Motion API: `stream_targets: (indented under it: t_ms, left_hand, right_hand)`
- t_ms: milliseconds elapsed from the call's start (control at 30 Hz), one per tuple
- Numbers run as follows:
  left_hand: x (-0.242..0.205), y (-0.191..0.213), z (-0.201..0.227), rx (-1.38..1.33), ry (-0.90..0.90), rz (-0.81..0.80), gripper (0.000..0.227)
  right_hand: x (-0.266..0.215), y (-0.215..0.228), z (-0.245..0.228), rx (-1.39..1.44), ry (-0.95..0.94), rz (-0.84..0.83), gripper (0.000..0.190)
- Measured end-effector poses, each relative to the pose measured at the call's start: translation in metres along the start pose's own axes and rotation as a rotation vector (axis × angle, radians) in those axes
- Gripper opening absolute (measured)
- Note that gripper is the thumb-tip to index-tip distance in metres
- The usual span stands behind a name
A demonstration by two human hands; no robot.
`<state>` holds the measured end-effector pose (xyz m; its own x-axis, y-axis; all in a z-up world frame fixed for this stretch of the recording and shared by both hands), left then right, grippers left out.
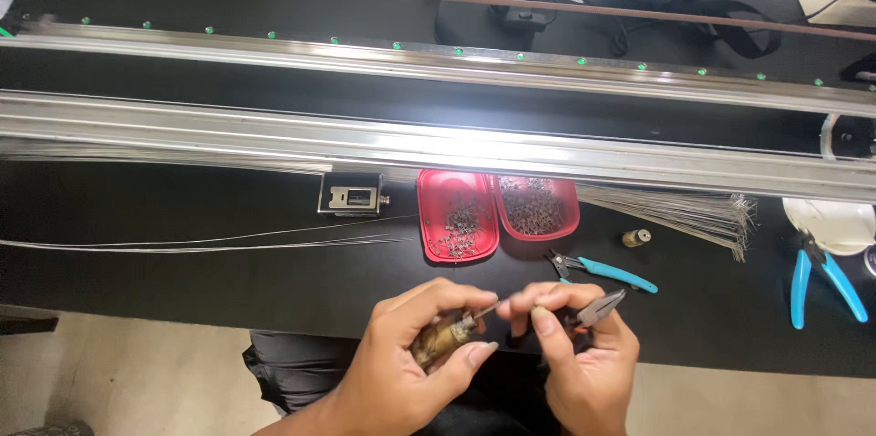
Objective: The person repeatedly picks small metal pieces from a red tray, inserts them into a cylindrical component held in the left hand, and uses pliers to crimp or secure each piece. The process is repeated for multiple pieces throughout the clip.
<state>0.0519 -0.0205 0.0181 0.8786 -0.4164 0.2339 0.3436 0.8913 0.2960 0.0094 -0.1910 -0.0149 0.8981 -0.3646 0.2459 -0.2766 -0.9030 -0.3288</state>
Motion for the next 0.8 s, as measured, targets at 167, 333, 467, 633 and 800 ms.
stream_targets:
  t_ms: [167, 333, 467, 633, 800]
  left_hand:
    - [-0.002, -0.002, -0.003, -0.002, 0.009, -0.057, 0.025]
    - [-0.002, -0.004, -0.005, 0.004, 0.017, -0.035, 0.024]
    - [-0.003, -0.005, -0.005, 0.053, 0.034, -0.022, 0.018]
    - [0.000, -0.002, 0.001, 0.108, -0.019, 0.042, 0.020]
    - [0.001, 0.007, 0.005, 0.123, 0.014, 0.125, 0.018]
  right_hand:
    - [-0.001, 0.002, 0.003, -0.110, -0.018, -0.136, 0.003]
    - [-0.001, 0.005, 0.004, -0.206, -0.086, -0.164, 0.002]
    - [-0.006, 0.010, 0.014, -0.339, -0.200, -0.177, 0.004]
    - [-0.011, 0.005, 0.016, -0.160, -0.293, -0.230, 0.051]
    - [-0.028, 0.010, 0.014, -0.705, -0.276, -0.274, 0.046]
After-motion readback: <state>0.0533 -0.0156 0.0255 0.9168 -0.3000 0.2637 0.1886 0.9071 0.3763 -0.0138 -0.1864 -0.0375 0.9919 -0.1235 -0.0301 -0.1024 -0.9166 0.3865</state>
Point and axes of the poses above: each hand's wrist, its own x-axis towards the middle knuckle, its own y-axis out of the back of the hand, z = x × y, the point moved 6 cm from there along x, towards the middle knuckle, and after that the axes turned 10 degrees about x, right-handed, at the moved point
